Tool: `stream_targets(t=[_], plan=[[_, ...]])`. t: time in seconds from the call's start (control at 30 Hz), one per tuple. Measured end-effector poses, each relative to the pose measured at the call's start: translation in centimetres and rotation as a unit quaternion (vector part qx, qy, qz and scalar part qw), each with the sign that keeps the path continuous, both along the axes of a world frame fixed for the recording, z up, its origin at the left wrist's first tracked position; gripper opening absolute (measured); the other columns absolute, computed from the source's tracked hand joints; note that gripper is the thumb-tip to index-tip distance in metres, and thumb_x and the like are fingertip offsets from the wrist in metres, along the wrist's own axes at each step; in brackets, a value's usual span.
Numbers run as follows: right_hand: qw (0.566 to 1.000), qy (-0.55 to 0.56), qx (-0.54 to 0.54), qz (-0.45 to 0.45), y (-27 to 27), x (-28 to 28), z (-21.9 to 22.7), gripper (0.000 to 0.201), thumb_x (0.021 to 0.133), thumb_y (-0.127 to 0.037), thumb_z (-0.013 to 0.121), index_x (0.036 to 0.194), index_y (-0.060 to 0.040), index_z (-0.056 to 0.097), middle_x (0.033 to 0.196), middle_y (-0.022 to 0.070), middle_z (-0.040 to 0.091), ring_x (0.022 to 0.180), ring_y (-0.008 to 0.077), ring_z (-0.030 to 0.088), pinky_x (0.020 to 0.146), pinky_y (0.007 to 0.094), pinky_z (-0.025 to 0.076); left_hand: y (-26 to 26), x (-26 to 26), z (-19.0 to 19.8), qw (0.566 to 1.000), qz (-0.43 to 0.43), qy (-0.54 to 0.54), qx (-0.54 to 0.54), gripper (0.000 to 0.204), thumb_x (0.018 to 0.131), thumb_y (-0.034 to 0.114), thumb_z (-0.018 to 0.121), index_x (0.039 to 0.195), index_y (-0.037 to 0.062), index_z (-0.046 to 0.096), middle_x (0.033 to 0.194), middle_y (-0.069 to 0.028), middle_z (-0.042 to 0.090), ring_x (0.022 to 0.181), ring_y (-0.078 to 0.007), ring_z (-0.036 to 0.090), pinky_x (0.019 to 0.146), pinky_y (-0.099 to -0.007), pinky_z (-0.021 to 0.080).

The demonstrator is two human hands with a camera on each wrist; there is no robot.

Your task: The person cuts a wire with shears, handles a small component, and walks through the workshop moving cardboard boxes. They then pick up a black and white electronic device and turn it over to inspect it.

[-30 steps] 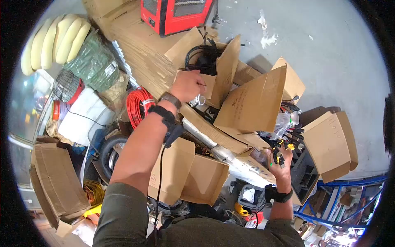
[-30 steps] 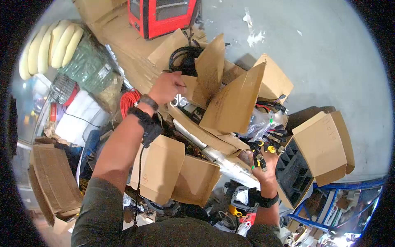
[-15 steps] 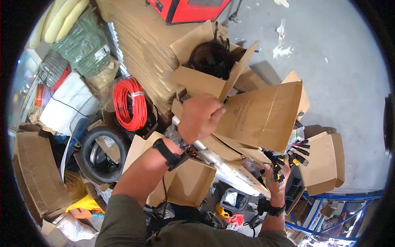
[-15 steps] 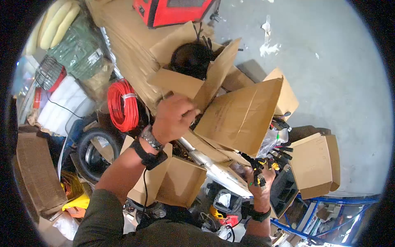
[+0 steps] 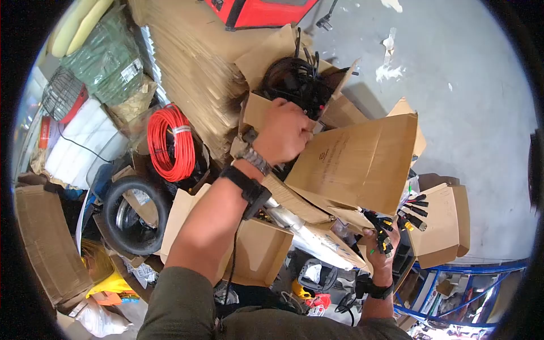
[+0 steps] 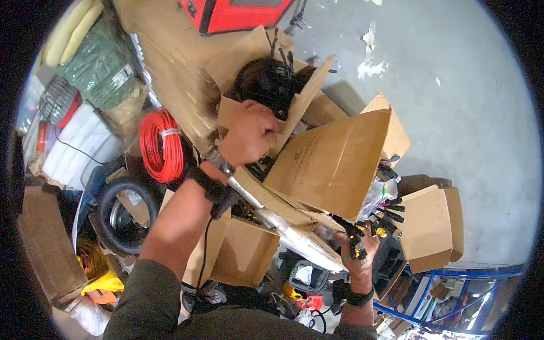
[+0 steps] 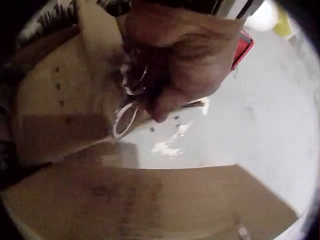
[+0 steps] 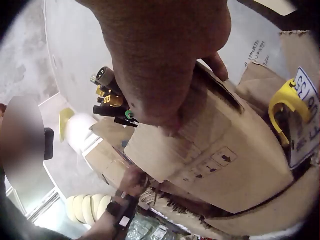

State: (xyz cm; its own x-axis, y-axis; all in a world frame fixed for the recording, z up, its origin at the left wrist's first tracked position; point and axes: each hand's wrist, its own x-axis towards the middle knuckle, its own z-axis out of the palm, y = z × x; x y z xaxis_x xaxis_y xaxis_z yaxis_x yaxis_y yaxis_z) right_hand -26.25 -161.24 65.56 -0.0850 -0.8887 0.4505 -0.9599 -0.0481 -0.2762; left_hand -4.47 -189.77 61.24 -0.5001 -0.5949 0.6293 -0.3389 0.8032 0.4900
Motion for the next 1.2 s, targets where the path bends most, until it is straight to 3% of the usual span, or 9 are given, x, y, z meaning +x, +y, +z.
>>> stream_targets(t=[0.07,0.17,0.33,0.5,0.57,0.73,1.0,1.1,1.2], plan=[[0.998,-0.055,-0.001,-0.006,0.0,0.0,-0.1,0.027,0.087,-0.029,0.067,0.079,-0.0024,0.066,0.075,0.0145,0.066,0.074,0.0378,0.064,0.079,0.0475,0.049,1.7,-0.4,-0.3,1.0,-0.026,0.009,0.01,0.011,0.067,0.016,0.072,0.069,0.0084,0.065,0.077,-0.0067,0.064,0.092,-0.0266,0.06,0.092,-0.0444,0.039],[0.999,-0.012,0.048,-0.005,0.3,-1.0,-0.3,0.027,0.086,-0.028,0.066,0.081,-0.0023,0.067,0.075,0.0148,0.066,0.076,0.0386,0.064,0.081,0.0488,0.049,3.3,-0.3,-1.6,0.997,-0.028,0.057,-0.044,0.01,0.067,0.014,0.073,0.072,0.0099,0.065,0.078,-0.0047,0.063,0.094,-0.0253,0.059,0.092,-0.047,0.038],[0.993,-0.045,0.091,-0.064,1.9,-2.6,-1.2,0.044,0.086,-0.041,0.07,0.1,0.0001,0.067,0.095,0.0146,0.067,0.088,0.027,0.065,0.079,0.0357,0.05,5.7,0.3,-3.0,0.996,-0.015,0.077,-0.053,0.011,0.067,0.012,0.073,0.074,0.0122,0.065,0.078,-0.0024,0.062,0.095,-0.0229,0.058,0.097,-0.0508,0.035],[0.989,-0.108,0.084,-0.058,1.8,-2.6,-1.5,0.046,0.085,-0.04,0.072,0.103,0.002,0.065,0.103,0.014,0.065,0.091,0.0247,0.064,0.082,0.0346,0.049,6.7,0.5,-3.6,0.995,-0.012,0.082,-0.056,0.011,0.068,0.012,0.073,0.075,0.0128,0.064,0.08,-0.0015,0.063,0.096,-0.0218,0.057,0.101,-0.0529,0.033],[0.992,-0.095,0.074,-0.05,1.8,-2.4,-1.5,0.047,0.085,-0.039,0.073,0.105,0.0018,0.064,0.102,0.0128,0.065,0.091,0.0234,0.064,0.081,0.0336,0.05,7.2,0.7,-3.9,0.995,-0.011,0.087,-0.047,0.011,0.068,0.012,0.072,0.074,0.0129,0.064,0.081,-0.0014,0.063,0.096,-0.0216,0.057,0.101,-0.0535,0.033],[0.976,-0.183,0.077,-0.092,1.7,-1.8,-1.7,0.047,0.083,-0.035,0.076,0.108,0.0019,0.061,0.099,0.0081,0.067,0.087,0.0185,0.065,0.076,0.0305,0.051,7.7,1.4,-4.8,0.995,-0.017,0.089,-0.044,0.01,0.068,0.012,0.072,0.075,0.0119,0.065,0.08,-0.0019,0.063,0.096,-0.022,0.059,0.101,-0.0547,0.033],[0.986,-0.098,0.093,-0.094,1.7,-1.2,-1.1,0.025,0.082,-0.018,0.072,0.098,0.0009,0.068,0.082,0.0087,0.07,0.077,0.0211,0.068,0.073,0.0321,0.053,9.0,2.4,-5.2,0.994,-0.025,0.104,-0.031,0.011,0.069,0.011,0.073,0.077,0.0102,0.065,0.079,-0.0031,0.063,0.096,-0.0224,0.06,0.102,-0.0553,0.032],[0.986,-0.093,0.085,-0.108,1.6,-1.1,-1.5,0.021,0.083,-0.018,0.068,0.094,-0.0004,0.071,0.079,0.0092,0.07,0.079,0.0249,0.07,0.075,0.035,0.053,9.2,2.7,-5.4,0.993,-0.029,0.115,-0.03,0.013,0.067,0.008,0.073,0.076,0.0099,0.064,0.079,-0.0029,0.063,0.095,-0.0229,0.06,0.103,-0.0556,0.032],[0.996,0.004,0.051,-0.07,1.8,-1.9,-2.1,0.024,0.084,-0.024,0.071,0.093,-0.0013,0.072,0.079,0.0099,0.069,0.076,0.0264,0.068,0.073,0.036,0.051,9.5,2.9,-5.7,0.992,-0.031,0.123,-0.029,0.015,0.065,0.006,0.074,0.075,0.0096,0.063,0.078,-0.0029,0.062,0.095,-0.0234,0.061,0.104,-0.0557,0.031]])
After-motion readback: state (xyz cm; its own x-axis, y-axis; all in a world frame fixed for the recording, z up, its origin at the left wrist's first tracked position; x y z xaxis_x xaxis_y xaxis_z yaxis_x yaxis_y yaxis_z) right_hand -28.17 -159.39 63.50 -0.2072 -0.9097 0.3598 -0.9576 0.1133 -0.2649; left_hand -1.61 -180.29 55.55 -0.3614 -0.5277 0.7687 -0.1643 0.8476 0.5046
